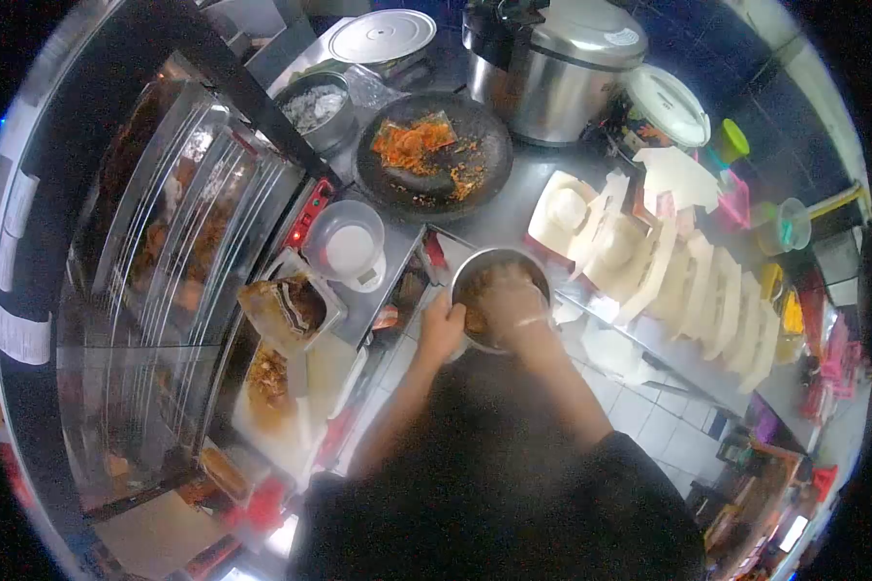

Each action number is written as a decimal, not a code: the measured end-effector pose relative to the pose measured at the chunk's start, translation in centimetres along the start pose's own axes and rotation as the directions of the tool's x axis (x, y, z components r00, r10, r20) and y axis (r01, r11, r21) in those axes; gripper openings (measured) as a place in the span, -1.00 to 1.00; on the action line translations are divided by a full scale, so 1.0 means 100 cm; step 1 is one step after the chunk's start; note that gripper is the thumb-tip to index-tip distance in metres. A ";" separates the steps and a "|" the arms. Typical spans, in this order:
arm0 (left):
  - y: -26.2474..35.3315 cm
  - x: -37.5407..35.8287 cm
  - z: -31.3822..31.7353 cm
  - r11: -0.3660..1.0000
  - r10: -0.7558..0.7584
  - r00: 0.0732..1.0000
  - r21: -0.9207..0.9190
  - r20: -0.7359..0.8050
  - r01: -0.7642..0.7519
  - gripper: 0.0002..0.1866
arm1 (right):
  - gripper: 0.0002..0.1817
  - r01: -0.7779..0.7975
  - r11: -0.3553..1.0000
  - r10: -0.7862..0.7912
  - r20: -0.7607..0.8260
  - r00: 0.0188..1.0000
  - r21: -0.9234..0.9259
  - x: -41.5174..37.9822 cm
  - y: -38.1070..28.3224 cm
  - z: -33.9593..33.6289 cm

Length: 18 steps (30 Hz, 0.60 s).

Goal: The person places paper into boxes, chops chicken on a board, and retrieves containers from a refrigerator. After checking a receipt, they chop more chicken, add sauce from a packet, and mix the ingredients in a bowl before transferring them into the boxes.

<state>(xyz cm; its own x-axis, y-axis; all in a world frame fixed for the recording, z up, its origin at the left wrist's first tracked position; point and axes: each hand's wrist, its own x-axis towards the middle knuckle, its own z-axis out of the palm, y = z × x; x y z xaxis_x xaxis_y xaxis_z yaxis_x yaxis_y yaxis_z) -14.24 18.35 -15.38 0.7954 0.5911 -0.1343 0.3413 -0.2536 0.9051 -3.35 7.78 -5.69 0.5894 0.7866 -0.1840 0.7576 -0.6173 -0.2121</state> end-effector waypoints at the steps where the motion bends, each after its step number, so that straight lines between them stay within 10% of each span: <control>1: 0.006 -0.002 0.003 1.000 0.002 1.000 -0.005 0.000 -0.002 -0.63 | -0.76 0.048 0.998 -0.040 0.200 0.979 -0.039 0.002 -0.001 -0.003; 5: 0.004 -0.005 0.005 0.992 0.110 0.991 -0.059 -0.079 -0.114 -0.60 | -0.70 0.053 0.993 -0.085 0.351 0.932 0.102 -0.001 0.006 0.001; 7: 0.005 -0.005 0.000 0.978 0.096 0.989 -0.176 -0.111 -0.115 -0.59 | -0.72 0.186 0.980 -0.193 -0.093 0.977 -0.076 -0.007 0.038 0.033; 10: 0.016 -0.002 -0.010 0.994 0.019 1.000 0.109 -0.003 -0.019 -0.58 | -0.71 0.151 0.977 -0.143 0.063 0.988 -0.152 0.004 0.028 0.024; 13: 0.017 -0.002 -0.003 0.998 0.069 0.997 0.007 -0.022 -0.069 -0.59 | -0.68 0.117 0.993 -0.118 -0.021 0.993 -0.034 0.007 0.014 0.026; 15: 0.004 -0.003 -0.004 0.993 0.115 0.992 0.024 -0.048 -0.114 -0.59 | -0.65 0.133 0.989 -0.147 0.338 0.930 0.065 -0.003 -0.007 -0.027; 18: 0.015 -0.005 -0.016 0.993 0.094 0.994 0.079 -0.051 -0.090 -0.59 | -0.61 0.214 0.976 -0.218 0.126 0.968 0.041 -0.005 0.015 0.007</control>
<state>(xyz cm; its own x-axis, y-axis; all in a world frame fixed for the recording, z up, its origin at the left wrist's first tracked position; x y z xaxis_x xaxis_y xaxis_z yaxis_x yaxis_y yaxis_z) -14.88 18.92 -13.30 0.7973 0.6030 -0.0275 0.3065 -0.3652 0.8790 -2.68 6.47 -6.56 0.3702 0.8939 -0.2527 0.8542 -0.4345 -0.2857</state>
